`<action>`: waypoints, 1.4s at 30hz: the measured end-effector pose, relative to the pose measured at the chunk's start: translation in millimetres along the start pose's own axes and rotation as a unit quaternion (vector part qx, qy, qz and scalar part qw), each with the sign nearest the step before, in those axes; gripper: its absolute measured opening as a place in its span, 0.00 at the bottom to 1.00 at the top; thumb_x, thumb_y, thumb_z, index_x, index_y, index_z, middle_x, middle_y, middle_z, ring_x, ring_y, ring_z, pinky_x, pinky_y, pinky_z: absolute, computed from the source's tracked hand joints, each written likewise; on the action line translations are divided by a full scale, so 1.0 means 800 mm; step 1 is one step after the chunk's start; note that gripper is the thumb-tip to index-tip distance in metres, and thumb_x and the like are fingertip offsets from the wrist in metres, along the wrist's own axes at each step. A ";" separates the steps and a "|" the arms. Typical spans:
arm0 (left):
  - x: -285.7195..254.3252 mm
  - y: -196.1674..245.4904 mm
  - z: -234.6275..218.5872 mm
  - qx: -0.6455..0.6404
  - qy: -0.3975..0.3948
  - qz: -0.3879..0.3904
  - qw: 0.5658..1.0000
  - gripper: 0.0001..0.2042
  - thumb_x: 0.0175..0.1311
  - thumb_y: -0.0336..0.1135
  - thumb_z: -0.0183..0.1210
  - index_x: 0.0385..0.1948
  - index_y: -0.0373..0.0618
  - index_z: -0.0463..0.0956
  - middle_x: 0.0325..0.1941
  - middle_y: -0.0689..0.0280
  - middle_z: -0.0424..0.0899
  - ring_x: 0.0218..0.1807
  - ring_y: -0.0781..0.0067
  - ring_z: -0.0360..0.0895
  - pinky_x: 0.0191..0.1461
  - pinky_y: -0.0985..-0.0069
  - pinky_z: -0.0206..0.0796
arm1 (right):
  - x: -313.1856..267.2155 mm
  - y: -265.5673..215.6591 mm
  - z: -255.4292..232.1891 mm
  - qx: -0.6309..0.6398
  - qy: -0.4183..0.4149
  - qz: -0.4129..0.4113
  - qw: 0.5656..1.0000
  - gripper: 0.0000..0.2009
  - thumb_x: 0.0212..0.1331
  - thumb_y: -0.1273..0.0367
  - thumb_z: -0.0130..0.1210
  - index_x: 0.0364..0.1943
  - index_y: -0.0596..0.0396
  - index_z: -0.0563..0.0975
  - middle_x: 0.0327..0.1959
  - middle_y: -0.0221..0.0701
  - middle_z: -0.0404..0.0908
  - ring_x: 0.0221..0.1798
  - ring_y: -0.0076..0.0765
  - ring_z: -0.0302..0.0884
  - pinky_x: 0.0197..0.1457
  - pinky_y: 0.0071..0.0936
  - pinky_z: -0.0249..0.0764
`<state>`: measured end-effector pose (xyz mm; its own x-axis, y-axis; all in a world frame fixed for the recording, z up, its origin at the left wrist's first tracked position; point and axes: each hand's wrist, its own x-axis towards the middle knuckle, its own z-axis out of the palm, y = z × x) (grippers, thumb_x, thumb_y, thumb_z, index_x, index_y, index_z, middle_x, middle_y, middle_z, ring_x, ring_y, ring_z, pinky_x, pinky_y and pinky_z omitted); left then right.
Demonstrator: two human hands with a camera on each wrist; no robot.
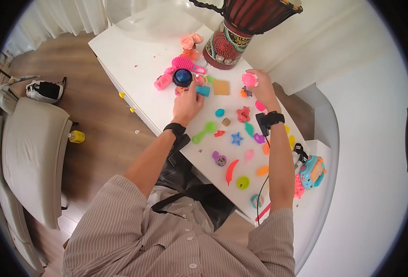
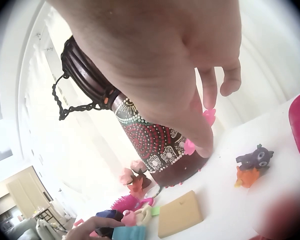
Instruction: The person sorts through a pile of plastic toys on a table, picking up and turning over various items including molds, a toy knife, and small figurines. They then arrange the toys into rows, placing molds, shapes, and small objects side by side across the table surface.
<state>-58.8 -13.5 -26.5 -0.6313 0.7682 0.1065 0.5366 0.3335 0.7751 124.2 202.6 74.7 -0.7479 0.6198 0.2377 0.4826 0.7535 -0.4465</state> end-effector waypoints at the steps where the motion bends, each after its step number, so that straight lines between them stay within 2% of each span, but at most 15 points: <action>1: 0.000 0.000 0.000 0.008 0.002 0.002 1.000 0.19 0.65 0.36 0.58 0.58 0.52 0.72 0.29 0.59 0.85 0.34 0.48 0.85 0.39 0.51 0.76 | 0.005 0.000 0.003 0.000 -0.001 -0.002 1.000 0.28 0.42 0.77 0.72 0.54 0.50 0.82 0.54 0.38 0.83 0.60 0.54 0.77 0.65 0.43 0.73; 4: -0.002 0.003 -0.002 -0.005 -0.001 -0.005 1.000 0.20 0.65 0.36 0.58 0.59 0.54 0.72 0.29 0.59 0.85 0.34 0.48 0.85 0.40 0.51 0.77 | 0.010 0.012 0.018 0.017 0.008 0.005 1.000 0.29 0.43 0.74 0.74 0.56 0.44 0.82 0.54 0.34 0.83 0.63 0.50 0.78 0.66 0.48 0.71; 9: -0.001 0.001 -0.003 -0.018 0.007 0.021 1.000 0.20 0.64 0.36 0.56 0.59 0.52 0.72 0.29 0.49 0.86 0.34 0.39 0.85 0.41 0.44 0.76 | 0.010 -0.017 0.046 -0.085 -0.097 0.100 0.987 0.29 0.45 0.69 0.75 0.56 0.36 0.80 0.57 0.26 0.81 0.65 0.40 0.77 0.64 0.67 0.64; 10: -0.002 0.002 -0.004 -0.025 0.004 0.021 0.999 0.20 0.64 0.36 0.56 0.60 0.51 0.71 0.29 0.49 0.86 0.34 0.39 0.85 0.41 0.44 0.76 | 0.008 -0.020 0.051 -0.085 -0.096 0.101 0.987 0.29 0.45 0.69 0.75 0.56 0.36 0.80 0.57 0.26 0.81 0.65 0.40 0.77 0.64 0.67 0.64; 12: 0.001 0.002 -0.003 -0.020 0.002 0.016 1.000 0.20 0.64 0.36 0.56 0.60 0.51 0.71 0.29 0.49 0.86 0.33 0.39 0.85 0.41 0.44 0.77 | 0.009 -0.030 0.061 -0.136 -0.187 0.097 0.968 0.29 0.45 0.67 0.76 0.56 0.36 0.80 0.59 0.25 0.79 0.65 0.39 0.78 0.64 0.69 0.62; 14: -0.001 0.002 -0.001 -0.015 -0.004 0.008 1.000 0.21 0.64 0.36 0.56 0.60 0.50 0.71 0.29 0.49 0.86 0.33 0.39 0.85 0.40 0.44 0.77 | 0.007 -0.037 0.076 -0.132 -0.184 0.087 0.970 0.29 0.46 0.66 0.76 0.56 0.37 0.80 0.58 0.26 0.79 0.65 0.39 0.78 0.64 0.69 0.62; 16: -0.002 0.003 -0.003 0.001 -0.001 -0.002 1.000 0.20 0.65 0.36 0.58 0.59 0.55 0.72 0.30 0.58 0.86 0.35 0.47 0.86 0.41 0.50 0.77 | 0.006 -0.047 0.095 -0.128 -0.181 0.075 0.972 0.29 0.46 0.64 0.76 0.57 0.38 0.79 0.58 0.26 0.79 0.64 0.39 0.79 0.64 0.69 0.62; 18: 0.003 0.001 -0.003 -0.004 -0.005 -0.004 1.000 0.20 0.65 0.36 0.58 0.59 0.54 0.72 0.30 0.57 0.86 0.35 0.46 0.86 0.41 0.50 0.77 | 0.015 -0.047 0.114 -0.121 -0.096 0.053 0.987 0.27 0.49 0.62 0.74 0.57 0.40 0.79 0.57 0.26 0.80 0.61 0.39 0.80 0.65 0.68 0.62; 22: 0.002 -0.004 0.004 -0.004 0.003 -0.001 1.000 0.20 0.64 0.36 0.58 0.60 0.53 0.72 0.30 0.56 0.86 0.34 0.46 0.85 0.41 0.49 0.77 | 0.034 -0.044 0.132 -0.054 -0.067 -0.017 0.996 0.27 0.51 0.61 0.74 0.57 0.41 0.79 0.57 0.25 0.80 0.61 0.38 0.80 0.65 0.68 0.63; 25: 0.000 0.002 -0.003 -0.007 0.000 0.007 1.000 0.19 0.64 0.35 0.55 0.58 0.51 0.71 0.28 0.47 0.85 0.32 0.38 0.84 0.39 0.44 0.77 | 0.041 -0.046 0.100 -0.069 -0.108 0.016 0.992 0.26 0.52 0.61 0.74 0.58 0.40 0.79 0.59 0.26 0.79 0.63 0.37 0.79 0.64 0.68 0.64; 28: -0.001 0.001 -0.003 -0.020 0.000 0.024 1.000 0.19 0.64 0.35 0.56 0.58 0.52 0.71 0.28 0.47 0.85 0.31 0.39 0.84 0.39 0.44 0.77 | 0.037 -0.033 0.075 -0.098 -0.102 0.045 0.989 0.26 0.51 0.62 0.75 0.57 0.38 0.79 0.61 0.27 0.79 0.65 0.39 0.78 0.64 0.70 0.65; 33: 0.001 0.001 -0.002 -0.023 -0.012 0.023 0.999 0.19 0.64 0.35 0.56 0.58 0.53 0.72 0.28 0.48 0.85 0.31 0.39 0.84 0.40 0.45 0.77 | 0.031 -0.048 0.064 -0.227 -0.213 0.201 0.929 0.27 0.51 0.64 0.73 0.59 0.32 0.79 0.66 0.27 0.77 0.74 0.51 0.67 0.71 0.87 0.52; 36: -0.001 0.002 -0.002 -0.024 -0.008 0.018 1.000 0.19 0.64 0.35 0.56 0.58 0.53 0.73 0.28 0.49 0.85 0.32 0.40 0.84 0.40 0.45 0.77 | 0.035 -0.053 0.063 -0.251 -0.228 0.213 0.916 0.28 0.52 0.64 0.72 0.61 0.31 0.79 0.67 0.27 0.76 0.77 0.52 0.63 0.72 0.92 0.45; 40: 0.001 0.003 -0.003 0.005 -0.016 -0.003 1.000 0.20 0.64 0.36 0.57 0.59 0.56 0.73 0.28 0.57 0.86 0.34 0.47 0.85 0.42 0.50 0.77 | 0.035 -0.053 0.077 -0.239 -0.150 0.186 0.941 0.28 0.54 0.65 0.70 0.62 0.33 0.78 0.67 0.28 0.76 0.77 0.52 0.63 0.71 0.93 0.45; 42: 0.000 0.006 -0.006 0.000 -0.016 -0.004 1.000 0.20 0.64 0.36 0.57 0.59 0.55 0.73 0.28 0.57 0.86 0.34 0.48 0.85 0.42 0.50 0.77 | 0.038 -0.059 0.087 -0.100 -0.130 0.085 0.983 0.29 0.54 0.65 0.71 0.64 0.37 0.77 0.68 0.29 0.74 0.76 0.53 0.64 0.71 0.92 0.46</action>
<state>-58.9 -14.3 -19.5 -0.6172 0.7828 0.0791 0.5316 0.3408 0.7754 46.7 170.2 42.7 -0.7269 0.6836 -0.0656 0.6717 0.6877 -0.2754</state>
